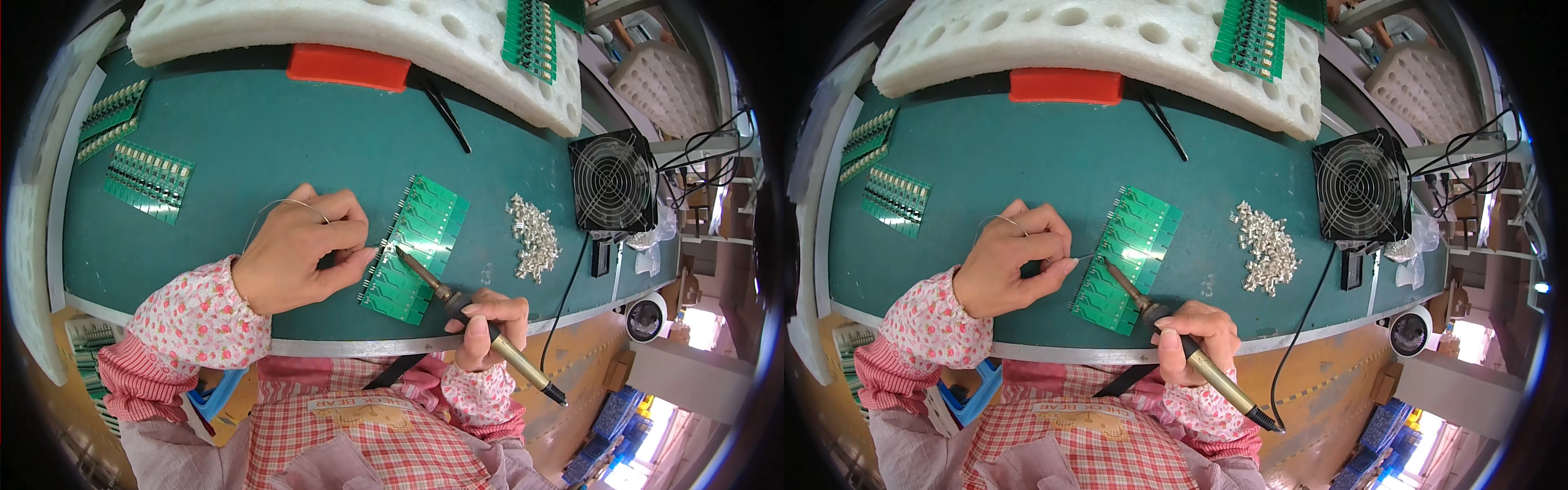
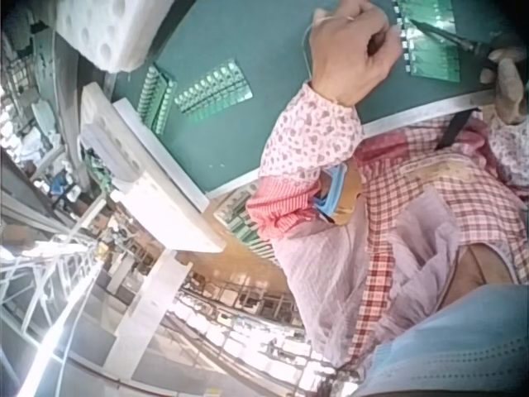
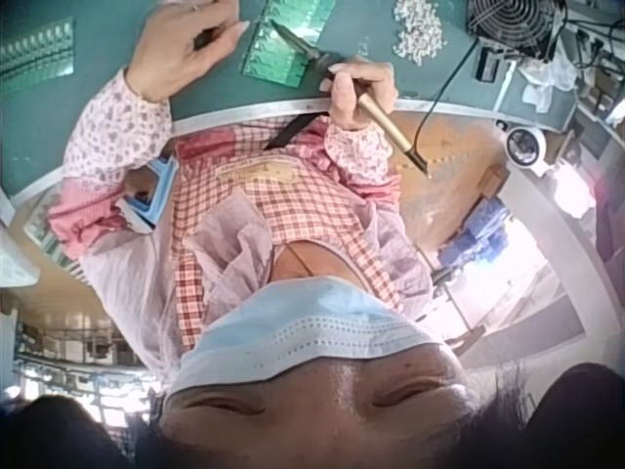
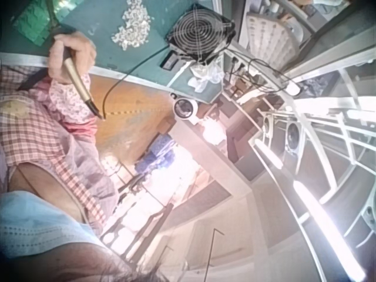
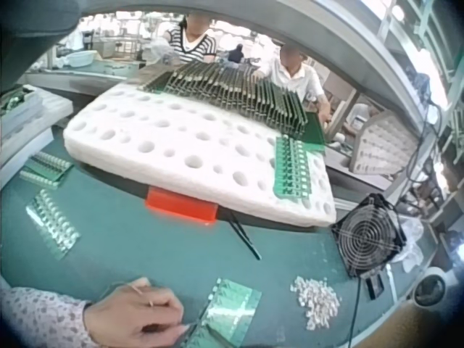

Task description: The person solders wires onto LED PCB strips using a soldering iron.

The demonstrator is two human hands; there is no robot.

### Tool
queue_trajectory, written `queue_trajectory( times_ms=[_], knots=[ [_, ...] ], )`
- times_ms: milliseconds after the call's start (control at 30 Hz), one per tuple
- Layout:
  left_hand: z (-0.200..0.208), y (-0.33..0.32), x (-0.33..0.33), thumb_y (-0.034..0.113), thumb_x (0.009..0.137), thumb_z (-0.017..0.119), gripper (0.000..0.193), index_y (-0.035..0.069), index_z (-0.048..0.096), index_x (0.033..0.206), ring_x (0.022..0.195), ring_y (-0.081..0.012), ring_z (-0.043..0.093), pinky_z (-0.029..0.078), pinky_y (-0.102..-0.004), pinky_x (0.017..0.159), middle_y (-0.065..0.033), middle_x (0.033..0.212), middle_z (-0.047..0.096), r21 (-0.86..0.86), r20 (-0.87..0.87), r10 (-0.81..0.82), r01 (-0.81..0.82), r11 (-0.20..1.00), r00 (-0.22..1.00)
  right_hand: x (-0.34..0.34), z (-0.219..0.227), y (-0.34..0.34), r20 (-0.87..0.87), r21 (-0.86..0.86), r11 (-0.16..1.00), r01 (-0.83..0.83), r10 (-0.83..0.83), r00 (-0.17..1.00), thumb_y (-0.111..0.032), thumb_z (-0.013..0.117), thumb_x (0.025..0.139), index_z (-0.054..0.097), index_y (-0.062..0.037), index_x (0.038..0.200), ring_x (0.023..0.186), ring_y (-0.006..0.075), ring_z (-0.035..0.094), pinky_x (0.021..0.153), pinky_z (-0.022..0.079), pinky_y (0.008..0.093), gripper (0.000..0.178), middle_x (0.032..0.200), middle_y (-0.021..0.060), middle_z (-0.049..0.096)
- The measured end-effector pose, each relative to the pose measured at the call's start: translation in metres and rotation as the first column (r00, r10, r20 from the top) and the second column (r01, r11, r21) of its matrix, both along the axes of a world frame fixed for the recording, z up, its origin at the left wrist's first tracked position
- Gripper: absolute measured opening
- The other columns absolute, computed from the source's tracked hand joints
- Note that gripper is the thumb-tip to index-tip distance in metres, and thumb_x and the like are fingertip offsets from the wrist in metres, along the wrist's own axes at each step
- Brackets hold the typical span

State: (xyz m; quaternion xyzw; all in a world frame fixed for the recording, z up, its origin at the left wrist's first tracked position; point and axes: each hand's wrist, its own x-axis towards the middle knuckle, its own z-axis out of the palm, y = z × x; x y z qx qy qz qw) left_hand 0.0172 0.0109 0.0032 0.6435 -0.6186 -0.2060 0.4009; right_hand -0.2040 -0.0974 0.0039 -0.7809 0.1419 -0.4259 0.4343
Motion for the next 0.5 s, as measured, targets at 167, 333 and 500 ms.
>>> queue_trajectory(
  times_ms=[167,333,500],
  knots=[
    [-0.0004,-0.0018,-0.0010,0.010,0.072,0.067,0.017,0.009,0.052,0.063,0.056,-0.0145,0.046,0.030,-0.0291,0.063,0.0001,0.073,0.054,-0.029,0.038,-0.012,0.013,0.999,0.999,-0.0011,0.0009,-0.0022,-0.010,0.008,1.000,-0.030,0.030,0.999,-0.002,0.056,0.079,0.053,0.0023,0.080,0.041,0.0133,0.053,0.039,0.040,0.0250,0.005,0.052,0.0058,0.055],
    [-0.0002,-0.0034,-0.0027,0.011,0.072,0.068,0.018,0.008,0.051,0.064,0.055,-0.0159,0.044,0.029,-0.0299,0.062,0.0000,0.073,0.052,-0.053,0.082,-0.014,0.018,0.998,0.997,0.0001,0.0019,0.0010,-0.040,0.072,0.997,0.001,0.002,0.999,-0.004,0.057,0.080,0.052,0.0028,0.082,0.042,0.0136,0.055,0.039,0.041,0.0237,0.009,0.053,0.0067,0.055],
    [-0.0025,-0.0042,-0.0037,0.011,0.072,0.068,0.020,0.009,0.050,0.063,0.055,-0.0165,0.043,0.028,-0.0299,0.061,-0.0004,0.072,0.050,-0.071,0.091,0.006,0.000,0.997,0.996,-0.0002,0.0033,-0.0001,-0.051,0.108,0.994,-0.008,0.013,0.999,-0.006,0.058,0.081,0.051,0.0025,0.082,0.043,0.0134,0.055,0.040,0.042,0.0228,0.010,0.056,0.0079,0.057]
  ],
)
